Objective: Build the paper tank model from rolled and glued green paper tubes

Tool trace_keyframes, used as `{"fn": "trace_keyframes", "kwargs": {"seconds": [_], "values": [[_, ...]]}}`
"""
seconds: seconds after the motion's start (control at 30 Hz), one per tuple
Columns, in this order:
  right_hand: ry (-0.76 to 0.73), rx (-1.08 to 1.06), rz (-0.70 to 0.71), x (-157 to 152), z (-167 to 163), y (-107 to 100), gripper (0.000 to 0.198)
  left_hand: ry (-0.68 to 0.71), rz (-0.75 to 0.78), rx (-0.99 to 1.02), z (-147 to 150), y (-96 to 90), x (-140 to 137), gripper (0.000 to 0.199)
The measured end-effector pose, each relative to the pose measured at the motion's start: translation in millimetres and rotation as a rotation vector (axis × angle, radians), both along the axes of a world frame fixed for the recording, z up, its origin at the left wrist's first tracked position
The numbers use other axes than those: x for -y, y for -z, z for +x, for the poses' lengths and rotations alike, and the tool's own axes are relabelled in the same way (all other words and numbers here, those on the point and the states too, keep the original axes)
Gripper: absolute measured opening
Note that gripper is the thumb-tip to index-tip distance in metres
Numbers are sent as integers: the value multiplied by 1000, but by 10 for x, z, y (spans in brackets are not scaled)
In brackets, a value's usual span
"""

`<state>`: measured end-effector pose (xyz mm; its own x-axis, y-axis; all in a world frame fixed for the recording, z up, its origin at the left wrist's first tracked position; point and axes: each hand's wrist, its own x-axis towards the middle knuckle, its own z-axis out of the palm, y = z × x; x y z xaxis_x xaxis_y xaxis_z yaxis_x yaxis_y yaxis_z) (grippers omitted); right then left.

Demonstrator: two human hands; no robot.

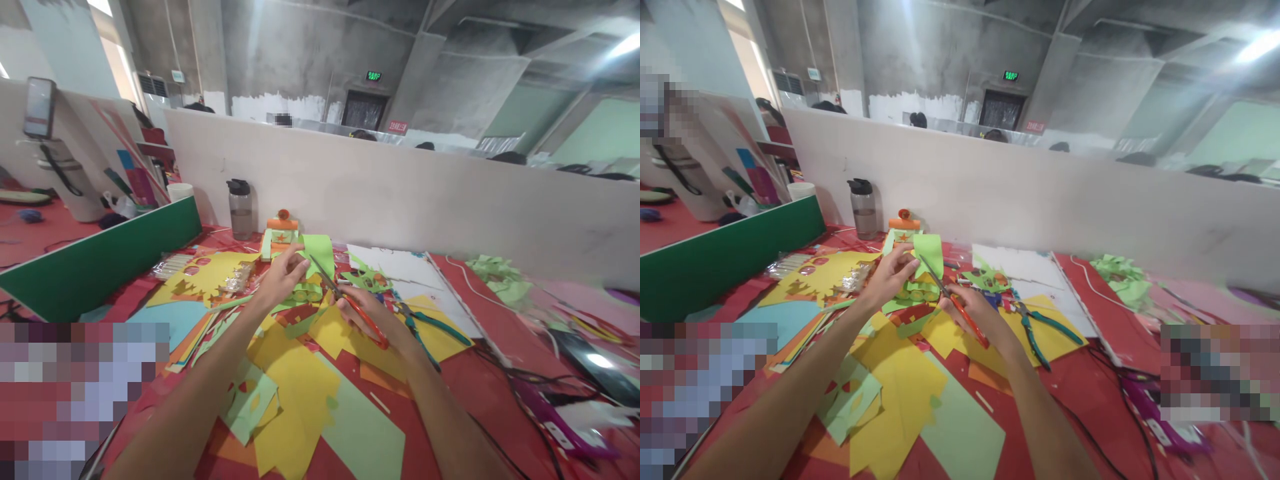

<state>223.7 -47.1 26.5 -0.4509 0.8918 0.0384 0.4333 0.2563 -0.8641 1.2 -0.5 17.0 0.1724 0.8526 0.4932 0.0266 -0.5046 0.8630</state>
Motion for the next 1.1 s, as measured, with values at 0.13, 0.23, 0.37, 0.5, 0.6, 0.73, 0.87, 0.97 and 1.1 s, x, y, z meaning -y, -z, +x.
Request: {"fn": "trace_keyframes", "kwargs": {"seconds": [0.13, 0.23, 0.37, 0.5, 0.6, 0.73, 0.87, 0.97, 1.1], "values": [[-18, 9, -26, 21, -21, -92, 47, 0, 0, 3, 0, 5, -7, 42], [-17, -15, -34, 43, -41, -151, 47, -5, -3, -12, -5, 7, -8, 40], [-30, -23, -26, 36, -36, -142, 46, -6, -3, -8, -9, 25, -20, 38], [-31, -29, -8, 18, -24, -95, 48, 4, 7, 11, -6, 39, -34, 37], [-9, -32, 15, 37, -42, -91, 51, 5, 4, 22, 2, 24, -24, 37], [41, -37, 52, 85, -85, -120, 54, -9, -16, 38, 20, -20, 12, 38], [33, -66, 47, 95, -107, -127, 57, 2, -22, 62, 41, -42, 42, 37], [15, -99, 24, 80, -110, -104, 57, 11, -36, 129, 68, -40, 63, 36], [5, -139, 19, 48, -114, -42, 58, 17, -78, 197, 111, -43, 100, 33]]}}
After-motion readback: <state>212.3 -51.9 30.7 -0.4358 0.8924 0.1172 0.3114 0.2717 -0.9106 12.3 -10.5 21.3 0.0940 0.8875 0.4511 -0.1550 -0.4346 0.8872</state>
